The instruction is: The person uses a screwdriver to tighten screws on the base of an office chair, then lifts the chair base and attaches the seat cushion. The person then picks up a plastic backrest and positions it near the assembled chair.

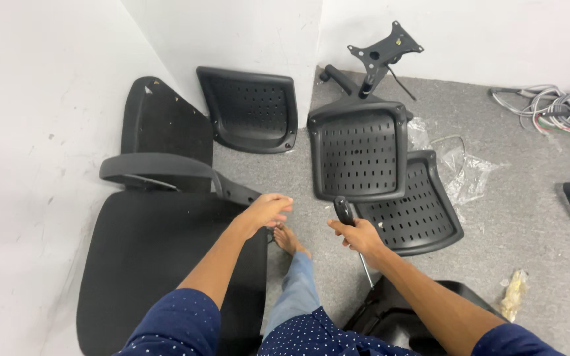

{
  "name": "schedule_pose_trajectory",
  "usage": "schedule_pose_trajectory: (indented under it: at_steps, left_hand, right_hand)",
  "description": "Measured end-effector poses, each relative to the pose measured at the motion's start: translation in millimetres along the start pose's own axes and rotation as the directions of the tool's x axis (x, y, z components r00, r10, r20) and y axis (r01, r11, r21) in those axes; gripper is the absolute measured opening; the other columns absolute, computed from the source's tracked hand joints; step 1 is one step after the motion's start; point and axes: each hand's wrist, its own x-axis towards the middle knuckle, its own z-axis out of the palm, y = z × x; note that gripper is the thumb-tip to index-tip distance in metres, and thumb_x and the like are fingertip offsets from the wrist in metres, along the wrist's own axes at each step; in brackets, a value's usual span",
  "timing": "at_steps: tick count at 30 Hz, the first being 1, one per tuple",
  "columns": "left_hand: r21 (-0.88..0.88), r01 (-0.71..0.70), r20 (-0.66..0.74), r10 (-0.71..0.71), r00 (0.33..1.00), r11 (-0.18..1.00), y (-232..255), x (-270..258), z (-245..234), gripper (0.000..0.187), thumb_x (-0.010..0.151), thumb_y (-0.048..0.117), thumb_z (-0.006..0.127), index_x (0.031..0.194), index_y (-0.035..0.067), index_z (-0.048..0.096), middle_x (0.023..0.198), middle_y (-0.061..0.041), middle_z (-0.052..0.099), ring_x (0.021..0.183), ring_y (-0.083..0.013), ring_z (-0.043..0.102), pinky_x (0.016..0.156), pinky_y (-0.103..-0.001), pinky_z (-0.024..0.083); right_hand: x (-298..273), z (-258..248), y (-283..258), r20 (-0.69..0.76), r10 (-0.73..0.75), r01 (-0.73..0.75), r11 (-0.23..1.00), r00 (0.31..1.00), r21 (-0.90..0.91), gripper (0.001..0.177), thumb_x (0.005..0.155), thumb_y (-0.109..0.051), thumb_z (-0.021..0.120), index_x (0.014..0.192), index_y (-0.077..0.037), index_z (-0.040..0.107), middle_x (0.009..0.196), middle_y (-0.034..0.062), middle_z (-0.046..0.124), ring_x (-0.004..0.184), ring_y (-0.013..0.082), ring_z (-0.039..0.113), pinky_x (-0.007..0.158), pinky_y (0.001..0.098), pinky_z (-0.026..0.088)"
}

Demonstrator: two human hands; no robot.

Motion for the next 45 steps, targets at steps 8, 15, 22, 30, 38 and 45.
schedule_pose_trajectory:
  at_steps: [8, 15, 22, 30, 38, 45]
  left_hand:
    - [-0.100, -0.115, -0.125, 0.102, 0.987, 0.988, 104.5, 99.6, -73.9, 0.052, 0.094, 0.044, 0.056, 0.134, 0.013, 0.062, 0.128, -0.006, 0.071, 0.110, -0.0210, 0.069, 0.095, -0.039, 0.051]
    - [-0.299, -0.129, -0.272, 0.045, 0.961, 0.946, 118.1, 129.3, -134.2, 0.050, 0.094, 0.044, 0.058, 0.130, 0.011, 0.064, 0.124, -0.005, 0.071, 0.105, -0.0186, 0.069, 0.090, -0.038, 0.052]
    - [-0.556, -0.232, -0.418, -0.027, 0.908, 0.798, 94.6, 158.3, -169.0, 0.048, 0.093, 0.040, 0.060, 0.128, 0.008, 0.064, 0.122, -0.006, 0.072, 0.100, -0.0195, 0.069, 0.081, -0.032, 0.053]
    - [-0.802, -0.351, -0.535, -0.317, 0.783, 0.484, 68.0, 210.9, -203.8, 0.049, 0.093, 0.037, 0.060, 0.130, 0.006, 0.064, 0.121, -0.008, 0.074, 0.102, -0.0214, 0.070, 0.084, -0.036, 0.054]
    - [-0.857, -0.407, -0.515, -0.513, 0.687, 0.315, 60.6, 237.6, -217.5, 0.047, 0.094, 0.041, 0.058, 0.130, 0.010, 0.065, 0.120, -0.006, 0.074, 0.103, -0.0223, 0.070, 0.090, -0.039, 0.052]
    - [-0.885, -0.398, -0.458, -0.610, 0.647, 0.243, 57.8, 276.1, -236.4, 0.045, 0.094, 0.037, 0.059, 0.129, 0.010, 0.067, 0.121, -0.005, 0.074, 0.104, -0.0223, 0.070, 0.091, -0.040, 0.051]
  right_hand:
    - [92.8, -17.6, -125.3, 0.050, -0.034, 0.037, 0.998, 0.998, -0.046, 0.044, 0.085, -0.049, 0.073, 0.090, -0.005, 0.071, 0.077, 0.0037, 0.067, 0.066, 0.0129, 0.059, 0.063, 0.0290, 0.048]
    - [159.4, -11.9, -212.7, 0.127, -0.081, 0.093, 0.991, 0.989, -0.091, 0.041, 0.090, -0.045, 0.069, 0.093, -0.005, 0.068, 0.076, 0.0006, 0.067, 0.059, 0.0113, 0.056, 0.058, 0.0280, 0.046]
    - [230.4, 5.2, -271.2, 0.259, -0.084, 0.139, 0.970, 0.962, -0.200, 0.037, 0.095, -0.044, 0.066, 0.087, -0.010, 0.053, 0.063, 0.0009, 0.049, 0.053, 0.0130, 0.045, 0.054, 0.0308, 0.039]
    - [355.1, 55.1, -366.0, 0.276, 0.064, 0.094, 0.847, 0.959, -0.523, 0.031, 0.083, -0.032, 0.083, 0.078, -0.005, 0.069, 0.071, 0.0054, 0.066, 0.057, 0.0120, 0.056, 0.054, 0.0261, 0.046]
    - [470.3, 111.9, -473.2, 0.237, -0.176, 0.295, 0.624, 0.955, -0.723, 0.045, 0.096, -0.040, 0.071, 0.107, 0.004, 0.070, 0.096, 0.0118, 0.073, 0.081, 0.0207, 0.076, 0.067, 0.0323, 0.059]
    - [528.4, 164.3, -520.1, 0.256, -0.080, 0.267, 0.381, 0.963, -0.885, 0.042, 0.098, -0.048, 0.067, 0.106, -0.007, 0.070, 0.087, 0.0093, 0.071, 0.068, 0.0167, 0.061, 0.059, 0.0346, 0.049]
